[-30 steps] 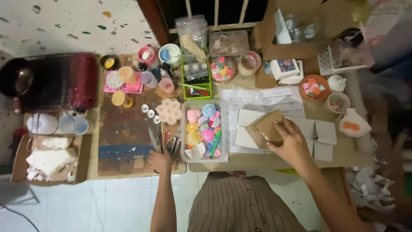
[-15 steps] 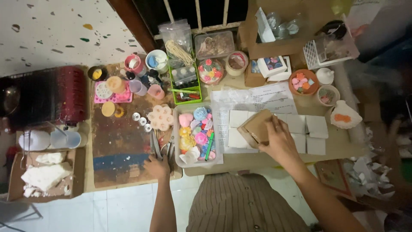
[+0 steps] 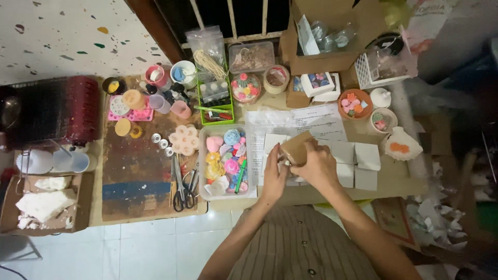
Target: Cutting cardboard box templates and preparing bubble wrap for packaging candle studio products.
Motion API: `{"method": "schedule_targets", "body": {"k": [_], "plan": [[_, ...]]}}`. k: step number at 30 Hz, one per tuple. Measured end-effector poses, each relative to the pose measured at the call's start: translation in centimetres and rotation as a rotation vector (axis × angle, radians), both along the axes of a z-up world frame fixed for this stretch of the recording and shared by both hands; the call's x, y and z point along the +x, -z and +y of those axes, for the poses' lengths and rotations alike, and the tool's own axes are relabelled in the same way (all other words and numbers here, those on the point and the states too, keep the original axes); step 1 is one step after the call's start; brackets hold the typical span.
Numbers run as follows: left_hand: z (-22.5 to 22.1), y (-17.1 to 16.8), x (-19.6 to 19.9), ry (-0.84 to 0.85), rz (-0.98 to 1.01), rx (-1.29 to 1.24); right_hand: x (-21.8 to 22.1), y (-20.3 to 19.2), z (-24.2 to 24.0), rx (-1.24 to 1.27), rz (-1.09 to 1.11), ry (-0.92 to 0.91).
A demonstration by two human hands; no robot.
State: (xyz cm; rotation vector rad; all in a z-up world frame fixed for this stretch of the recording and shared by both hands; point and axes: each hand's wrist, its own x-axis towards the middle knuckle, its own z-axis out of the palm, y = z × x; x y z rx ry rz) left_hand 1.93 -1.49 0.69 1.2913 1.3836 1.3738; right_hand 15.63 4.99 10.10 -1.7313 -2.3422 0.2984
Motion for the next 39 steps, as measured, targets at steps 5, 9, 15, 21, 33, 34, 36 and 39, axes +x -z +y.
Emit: {"method": "schedule_targets", "body": {"k": [5, 9, 15, 21, 33, 34, 36, 39], "plan": [[0.0, -0.2, -0.1, -0.022, -0.165, -0.226, 6.3, 3.0, 4.0, -0.441, 0.331, 0.139], [1.1, -1.9, -0.4, -0.109, 0.182, 0.005, 10.9, 3.4, 6.2, -0.118, 0.633, 0.035], [4.2, -5.3, -2.0, 0.05, 0.443, 0.039, 10.1, 6.7, 4.6, 0.253, 0.006, -0.031], [5.6, -4.6, -3.3, 0.276, 0.828, 0.052, 6.0, -1.8, 1.1, 0.06, 0.318, -0.395], [8.7, 3.9, -2.6, -0.108, 0.147, -0.401, 8.7, 7.0, -7.2, 0.537, 0.327, -0.472], [8.6, 3.6, -2.5, -0.133, 0.205, -0.414, 7.9, 6.4, -7.3, 0.56, 0.341, -0.44], [7.4, 1.9, -2.1, -0.208, 0.226, -0.224, 8.4, 9.1, -7.6, 0.398, 0.342, -0.351], [5.4, 2.7, -1.9, -0.138, 0.476, 0.063, 6.2, 6.5, -6.1, 0.093, 0.342, -0.146]]}}
